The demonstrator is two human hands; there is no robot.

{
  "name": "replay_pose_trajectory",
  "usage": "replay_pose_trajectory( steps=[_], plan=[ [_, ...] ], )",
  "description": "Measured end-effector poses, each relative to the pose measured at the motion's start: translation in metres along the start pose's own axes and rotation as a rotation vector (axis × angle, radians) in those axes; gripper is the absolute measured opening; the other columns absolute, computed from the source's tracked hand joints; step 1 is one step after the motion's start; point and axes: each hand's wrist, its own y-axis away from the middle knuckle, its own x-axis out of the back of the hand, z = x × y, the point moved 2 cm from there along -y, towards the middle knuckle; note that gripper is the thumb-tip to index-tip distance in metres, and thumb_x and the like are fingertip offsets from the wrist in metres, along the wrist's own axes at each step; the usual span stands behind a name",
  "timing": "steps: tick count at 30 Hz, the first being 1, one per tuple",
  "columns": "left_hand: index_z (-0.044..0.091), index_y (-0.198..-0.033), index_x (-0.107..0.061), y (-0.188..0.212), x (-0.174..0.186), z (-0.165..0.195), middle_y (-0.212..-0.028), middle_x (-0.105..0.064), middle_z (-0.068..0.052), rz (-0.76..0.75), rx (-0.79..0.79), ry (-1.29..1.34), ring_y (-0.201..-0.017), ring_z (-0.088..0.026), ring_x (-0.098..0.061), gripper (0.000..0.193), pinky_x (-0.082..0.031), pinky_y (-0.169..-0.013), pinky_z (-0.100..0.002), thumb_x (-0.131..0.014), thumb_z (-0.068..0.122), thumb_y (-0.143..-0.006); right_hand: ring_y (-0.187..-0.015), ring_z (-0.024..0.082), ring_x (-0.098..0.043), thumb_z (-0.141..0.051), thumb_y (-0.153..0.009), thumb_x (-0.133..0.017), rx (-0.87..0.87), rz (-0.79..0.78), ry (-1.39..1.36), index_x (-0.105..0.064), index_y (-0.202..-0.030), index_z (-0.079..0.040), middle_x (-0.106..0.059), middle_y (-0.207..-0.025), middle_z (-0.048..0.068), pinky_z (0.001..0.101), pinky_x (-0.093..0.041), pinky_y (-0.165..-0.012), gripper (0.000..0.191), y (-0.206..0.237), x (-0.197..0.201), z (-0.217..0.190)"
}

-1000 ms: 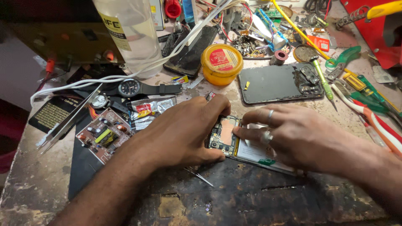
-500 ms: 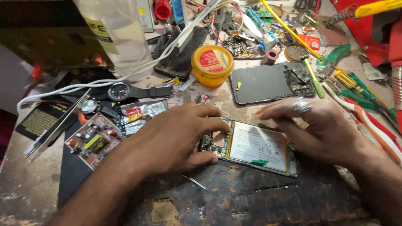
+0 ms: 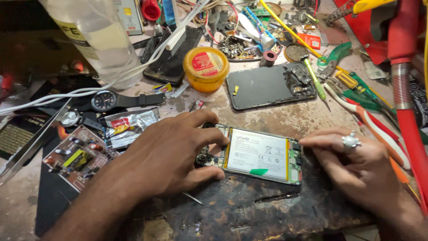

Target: The person handles a small black phone, then uses a soldering iron and tweezers to apply solder to a small rectangular electronic component on a cluttered workbench. They inspect the component and place it near a disassembled smartphone with an exposed battery.

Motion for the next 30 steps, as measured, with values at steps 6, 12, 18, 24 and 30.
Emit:
replay_pose_trajectory(
  steps=[6, 12, 18, 24, 30],
  plan=[
    [0.018, -0.118, -0.068, -0.006, 0.005, 0.01, -0.139, -0.057, -0.01, -0.129, 0.128, 0.037, -0.113, -0.035, -0.064, 0.051, -0.052, -0.09, -0.047, -0.083, 0.043, -0.076, -0.093, 0.022, -0.075, -0.002, -0.083, -0.07, 0.086, -0.009, 0.154, -0.077, -0.104, -0.01, -0.075, -0.103, 0.009, 0.0335, -0.058, -0.08, 0.023, 0.001, -0.002, -0.013],
    [0.012, -0.135, -0.054, -0.005, 0.006, 0.01, -0.131, -0.06, -0.011, -0.14, 0.207, 0.025, -0.113, -0.034, -0.066, 0.076, -0.054, -0.091, -0.045, -0.086, 0.046, -0.075, -0.094, 0.032, -0.071, -0.006, -0.075, -0.074, 0.248, -0.061, 0.373, -0.073, -0.103, -0.009, -0.072, -0.106, 0.013, 0.0401, -0.057, -0.079, 0.028, -0.002, -0.003, -0.022],
    [0.009, -0.136, -0.054, -0.004, 0.007, 0.008, -0.132, -0.06, -0.011, -0.081, 0.143, 0.02, -0.111, -0.036, -0.066, 0.08, -0.053, -0.088, -0.047, -0.086, 0.047, -0.074, -0.096, 0.03, -0.07, -0.011, -0.075, -0.076, 0.311, -0.071, 0.453, -0.072, -0.107, -0.01, -0.071, -0.109, 0.01, 0.0399, -0.057, -0.081, 0.033, -0.003, -0.005, -0.021],
    [0.018, -0.135, -0.059, -0.008, 0.009, 0.013, -0.14, -0.055, -0.007, -0.17, 0.187, -0.028, -0.109, -0.034, -0.066, 0.07, -0.055, -0.086, -0.046, -0.079, 0.051, -0.077, -0.097, 0.027, -0.072, -0.004, -0.077, -0.074, 0.223, 0.003, 0.324, -0.073, -0.106, -0.009, -0.072, -0.108, 0.009, 0.0375, -0.058, -0.082, 0.03, -0.001, -0.008, -0.022],
    [0.016, -0.134, -0.06, -0.007, 0.005, 0.02, -0.14, -0.054, -0.016, -0.108, 0.1, -0.191, -0.113, -0.037, -0.063, 0.072, -0.055, -0.082, -0.048, -0.077, 0.058, -0.078, -0.099, 0.03, -0.07, -0.006, -0.077, -0.073, 0.271, -0.027, 0.412, -0.073, -0.106, -0.008, -0.072, -0.107, 0.009, 0.0393, -0.057, -0.084, 0.029, -0.004, -0.007, -0.02]
  ],
)
